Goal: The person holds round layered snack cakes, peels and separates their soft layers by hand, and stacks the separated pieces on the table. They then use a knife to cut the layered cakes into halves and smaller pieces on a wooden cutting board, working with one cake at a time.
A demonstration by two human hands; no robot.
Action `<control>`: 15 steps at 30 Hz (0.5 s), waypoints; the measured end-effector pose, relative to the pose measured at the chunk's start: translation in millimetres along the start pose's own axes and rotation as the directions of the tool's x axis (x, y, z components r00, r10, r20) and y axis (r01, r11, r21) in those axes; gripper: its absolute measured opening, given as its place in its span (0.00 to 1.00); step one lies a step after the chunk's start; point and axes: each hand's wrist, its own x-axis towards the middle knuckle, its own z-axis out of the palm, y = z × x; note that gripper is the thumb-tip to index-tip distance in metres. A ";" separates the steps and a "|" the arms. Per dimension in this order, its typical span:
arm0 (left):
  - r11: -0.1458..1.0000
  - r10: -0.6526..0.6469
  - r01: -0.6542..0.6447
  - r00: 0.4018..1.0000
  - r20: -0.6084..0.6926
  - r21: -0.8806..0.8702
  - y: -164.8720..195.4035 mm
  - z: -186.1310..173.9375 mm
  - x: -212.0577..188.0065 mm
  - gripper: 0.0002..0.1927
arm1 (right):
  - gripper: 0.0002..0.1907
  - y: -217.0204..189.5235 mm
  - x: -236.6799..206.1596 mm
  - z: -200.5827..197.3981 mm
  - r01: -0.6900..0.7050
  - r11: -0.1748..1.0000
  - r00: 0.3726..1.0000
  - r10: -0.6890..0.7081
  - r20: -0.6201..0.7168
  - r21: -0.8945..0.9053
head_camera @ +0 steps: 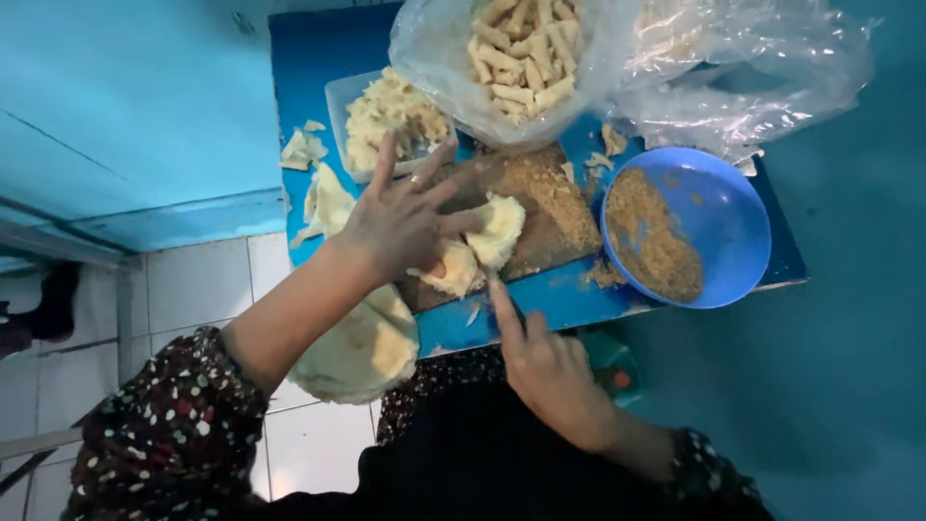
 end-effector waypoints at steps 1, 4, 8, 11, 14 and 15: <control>1.000 -0.008 0.008 1.000 -0.002 -0.003 0.6 1.7 -1.0 0.42 | 0.36 -0.7 12.2 7.0 -0.015 1.000 1.000 0.015 0.011 -0.008; 0.998 -0.051 0.053 0.998 0.040 -0.029 -1.5 3.1 -4.6 0.41 | 0.37 3.9 15.2 10.6 0.023 0.998 0.998 -0.020 -0.055 0.055; 0.997 -0.059 0.065 0.991 0.117 -0.048 -7.9 -1.4 -0.1 0.40 | 0.33 9.8 -23.3 -7.2 0.020 0.999 0.994 -0.017 -0.109 0.032; 0.999 -0.019 0.023 0.996 0.091 -0.041 0.9 1.6 0.2 0.41 | 0.33 9.6 -23.8 -2.5 0.008 0.999 0.998 -0.011 0.061 0.045; 0.999 -0.029 0.031 0.996 0.084 -0.021 -0.2 -0.2 2.6 0.40 | 0.35 11.0 2.8 8.6 0.039 0.991 0.998 -0.033 -0.048 0.131; 0.999 -0.047 0.048 0.995 0.090 -0.017 -0.1 -0.7 0.7 0.39 | 0.35 12.8 0.8 6.7 0.038 0.992 0.999 -0.036 -0.016 0.125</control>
